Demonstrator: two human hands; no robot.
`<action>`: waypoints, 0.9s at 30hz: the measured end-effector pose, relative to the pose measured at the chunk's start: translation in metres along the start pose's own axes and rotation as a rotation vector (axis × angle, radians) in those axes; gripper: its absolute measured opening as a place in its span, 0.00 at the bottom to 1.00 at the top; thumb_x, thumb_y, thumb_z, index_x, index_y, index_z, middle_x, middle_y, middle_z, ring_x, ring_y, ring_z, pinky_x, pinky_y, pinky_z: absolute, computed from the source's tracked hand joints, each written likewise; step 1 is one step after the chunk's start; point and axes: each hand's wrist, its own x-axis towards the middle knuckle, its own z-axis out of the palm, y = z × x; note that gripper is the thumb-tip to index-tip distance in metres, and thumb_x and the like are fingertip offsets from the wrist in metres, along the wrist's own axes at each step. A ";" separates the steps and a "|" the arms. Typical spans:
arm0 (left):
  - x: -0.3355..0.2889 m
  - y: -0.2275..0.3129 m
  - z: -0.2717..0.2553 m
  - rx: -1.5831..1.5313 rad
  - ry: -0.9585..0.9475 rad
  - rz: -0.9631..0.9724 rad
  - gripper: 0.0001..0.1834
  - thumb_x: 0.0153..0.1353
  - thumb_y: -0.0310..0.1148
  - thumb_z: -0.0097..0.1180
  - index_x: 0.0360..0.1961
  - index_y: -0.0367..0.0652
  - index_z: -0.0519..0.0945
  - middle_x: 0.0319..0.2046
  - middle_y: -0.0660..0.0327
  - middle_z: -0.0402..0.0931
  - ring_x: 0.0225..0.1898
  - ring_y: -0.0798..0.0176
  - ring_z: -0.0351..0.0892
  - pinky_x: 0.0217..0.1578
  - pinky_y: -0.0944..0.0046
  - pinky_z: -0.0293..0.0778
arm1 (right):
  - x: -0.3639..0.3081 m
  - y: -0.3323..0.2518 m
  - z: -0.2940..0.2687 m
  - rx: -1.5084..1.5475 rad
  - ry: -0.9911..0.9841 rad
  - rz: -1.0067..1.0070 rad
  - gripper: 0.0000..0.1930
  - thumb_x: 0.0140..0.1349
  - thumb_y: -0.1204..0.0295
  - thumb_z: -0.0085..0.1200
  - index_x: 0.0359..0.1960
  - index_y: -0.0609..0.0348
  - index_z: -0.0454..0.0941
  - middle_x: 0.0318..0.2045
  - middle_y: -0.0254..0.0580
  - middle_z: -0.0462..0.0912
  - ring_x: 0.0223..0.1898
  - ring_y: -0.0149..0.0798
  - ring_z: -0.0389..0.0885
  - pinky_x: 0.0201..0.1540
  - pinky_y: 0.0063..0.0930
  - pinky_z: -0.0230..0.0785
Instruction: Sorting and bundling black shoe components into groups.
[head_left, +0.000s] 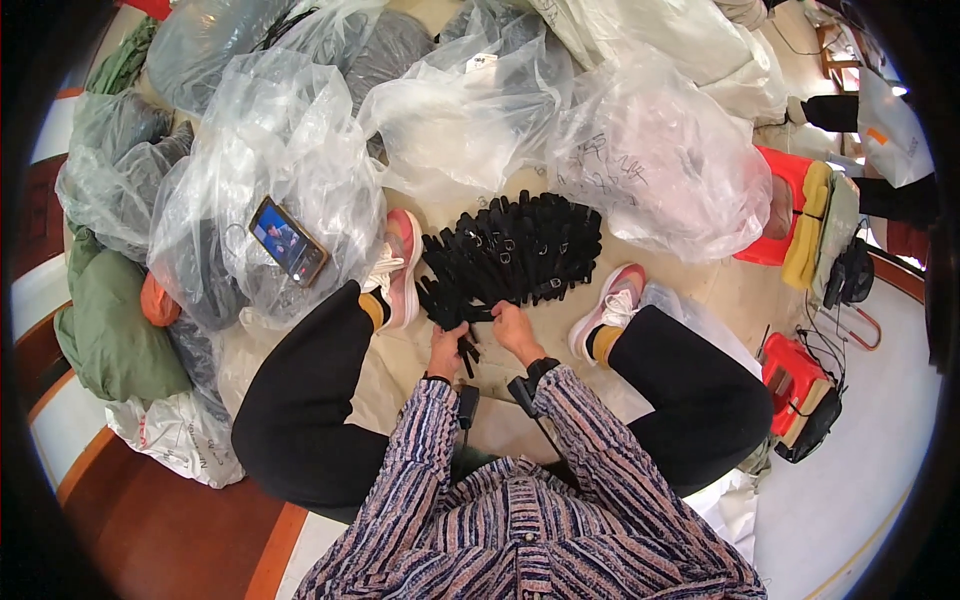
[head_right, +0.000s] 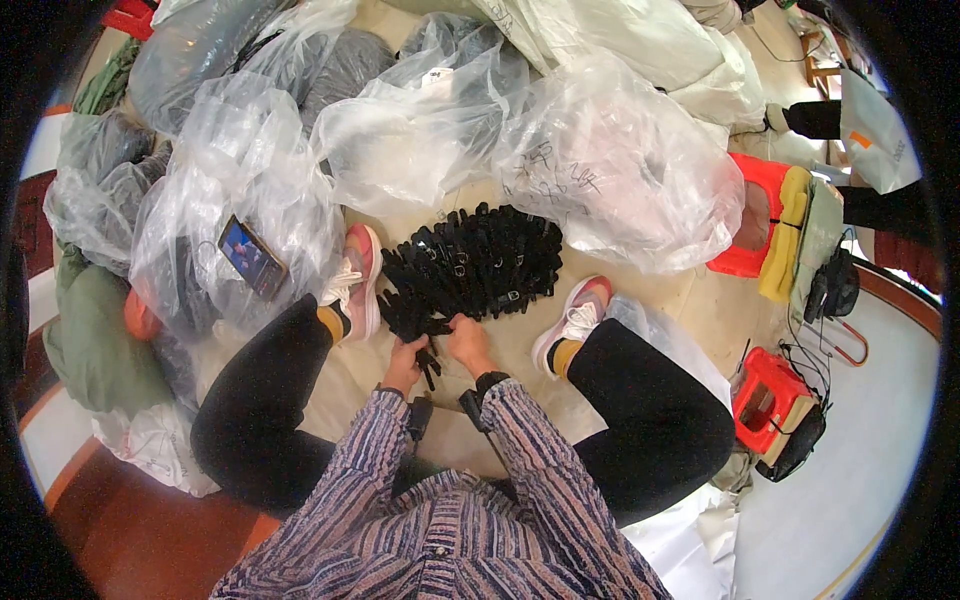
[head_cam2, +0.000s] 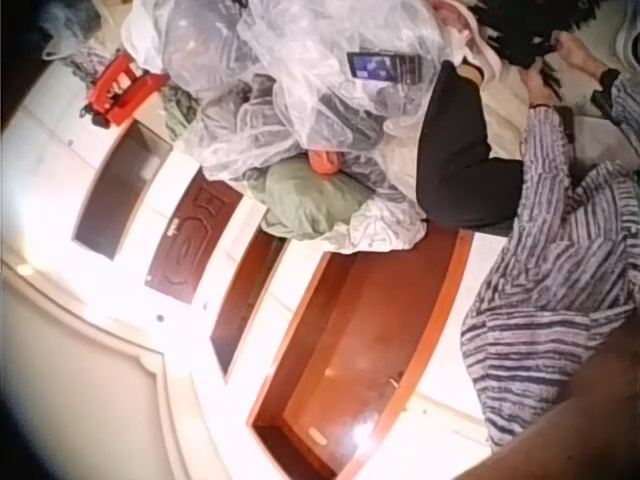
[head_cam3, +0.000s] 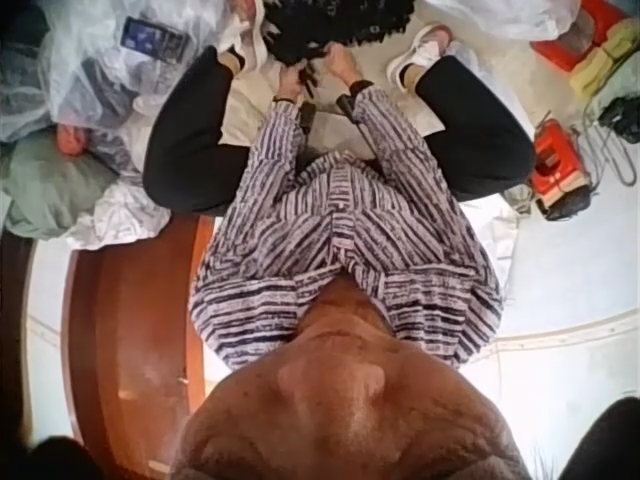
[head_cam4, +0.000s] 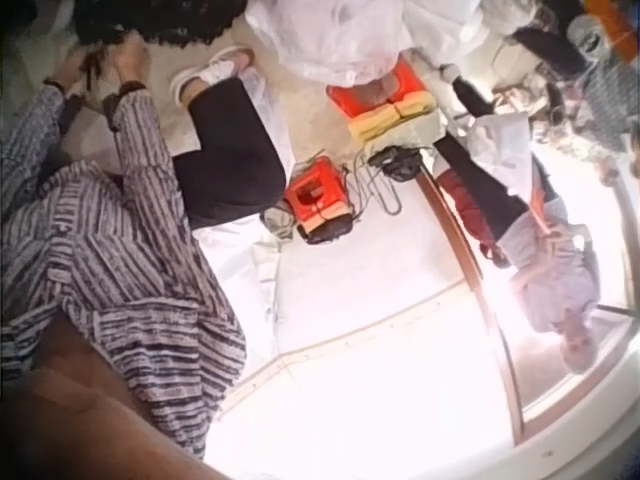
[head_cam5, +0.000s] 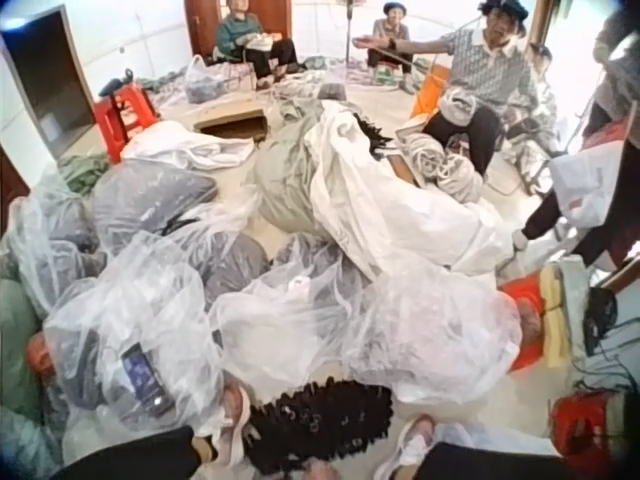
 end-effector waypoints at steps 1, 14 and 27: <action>0.000 0.001 -0.004 -0.103 -0.005 -0.030 0.15 0.52 0.19 0.53 0.41 0.40 0.68 0.32 0.60 0.74 0.29 0.62 0.76 0.28 0.63 0.74 | -0.001 0.001 0.001 0.004 -0.003 -0.006 0.14 0.48 0.79 0.43 0.37 0.63 0.75 0.35 0.58 0.76 0.41 0.55 0.74 0.44 0.41 0.66; 0.004 -0.004 0.003 -0.055 0.043 -0.163 0.10 0.50 0.24 0.59 0.34 0.38 0.74 0.31 0.60 0.76 0.30 0.59 0.76 0.30 0.61 0.74 | -0.012 0.026 0.041 0.037 -0.047 0.092 0.22 0.45 0.80 0.50 0.46 0.68 0.66 0.39 0.58 0.73 0.41 0.52 0.73 0.45 0.37 0.66; -0.011 -0.003 0.009 0.111 -0.018 -0.137 0.12 0.48 0.21 0.55 0.36 0.29 0.71 0.28 0.51 0.75 0.25 0.55 0.76 0.27 0.60 0.74 | -0.001 0.027 0.048 0.053 -0.537 0.124 0.20 0.52 0.75 0.45 0.49 0.61 0.67 0.31 0.52 0.76 0.26 0.47 0.74 0.29 0.36 0.69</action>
